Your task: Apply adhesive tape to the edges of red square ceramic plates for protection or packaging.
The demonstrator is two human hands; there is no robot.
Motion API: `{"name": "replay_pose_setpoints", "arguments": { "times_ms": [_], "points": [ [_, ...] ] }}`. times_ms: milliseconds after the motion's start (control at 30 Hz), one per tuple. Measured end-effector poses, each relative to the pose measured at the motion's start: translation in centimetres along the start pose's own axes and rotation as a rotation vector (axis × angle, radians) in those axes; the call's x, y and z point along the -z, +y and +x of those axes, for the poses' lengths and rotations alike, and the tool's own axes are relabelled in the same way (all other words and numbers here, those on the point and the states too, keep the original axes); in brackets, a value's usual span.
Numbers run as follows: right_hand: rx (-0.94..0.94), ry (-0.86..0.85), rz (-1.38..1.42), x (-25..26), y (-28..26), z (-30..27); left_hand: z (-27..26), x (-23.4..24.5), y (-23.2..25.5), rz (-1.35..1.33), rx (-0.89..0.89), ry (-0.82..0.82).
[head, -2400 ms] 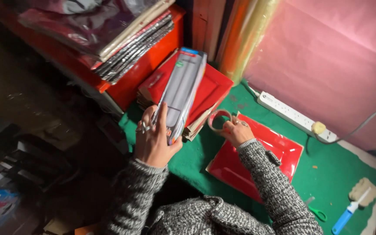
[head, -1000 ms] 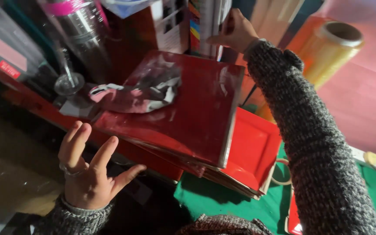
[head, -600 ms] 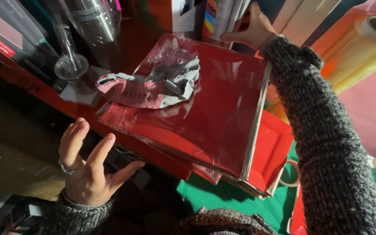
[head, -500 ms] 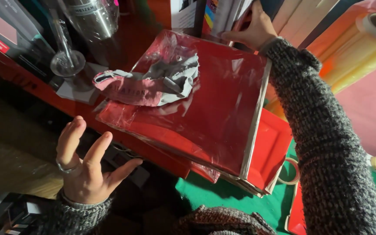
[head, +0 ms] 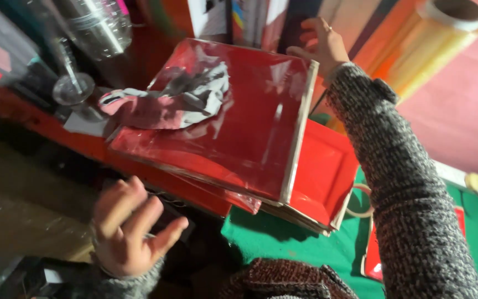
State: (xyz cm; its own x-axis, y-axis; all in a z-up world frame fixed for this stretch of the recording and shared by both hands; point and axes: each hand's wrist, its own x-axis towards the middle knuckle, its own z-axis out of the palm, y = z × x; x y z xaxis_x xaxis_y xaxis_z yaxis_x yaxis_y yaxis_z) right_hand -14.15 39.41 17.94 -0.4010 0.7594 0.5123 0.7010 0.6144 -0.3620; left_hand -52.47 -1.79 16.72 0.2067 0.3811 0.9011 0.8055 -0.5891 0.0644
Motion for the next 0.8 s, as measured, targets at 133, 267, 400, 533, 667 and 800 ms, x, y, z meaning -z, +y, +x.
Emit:
{"name": "replay_pose_setpoints", "arguments": {
  "times_ms": [133,267,400,533,667,800],
  "points": [
    [-0.263,0.041,0.114,6.0,-4.0,-10.1,-0.1,-4.7,4.2,-0.351,-0.249,0.168],
    [-0.142,0.194,0.007,10.6,-3.4,-21.4,-0.9,-10.2,10.0,-0.54,-0.284,0.131],
    [-0.127,0.397,-0.127,14.2,-1.7,-33.7,-2.9,-16.9,14.0,-0.517,-0.484,-0.094],
    [-0.24,0.484,-0.097,16.0,1.6,-45.3,-4.4,-21.9,20.3,-0.521,-0.376,-0.28],
    [-0.356,0.474,-0.146,17.8,3.6,-54.9,-7.7,-28.0,27.0,-0.591,-0.372,-0.405],
    [-0.659,0.266,0.012,20.2,4.8,-61.0,-9.4,-33.4,33.5,-0.247,0.024,-0.475]
  ]
}}
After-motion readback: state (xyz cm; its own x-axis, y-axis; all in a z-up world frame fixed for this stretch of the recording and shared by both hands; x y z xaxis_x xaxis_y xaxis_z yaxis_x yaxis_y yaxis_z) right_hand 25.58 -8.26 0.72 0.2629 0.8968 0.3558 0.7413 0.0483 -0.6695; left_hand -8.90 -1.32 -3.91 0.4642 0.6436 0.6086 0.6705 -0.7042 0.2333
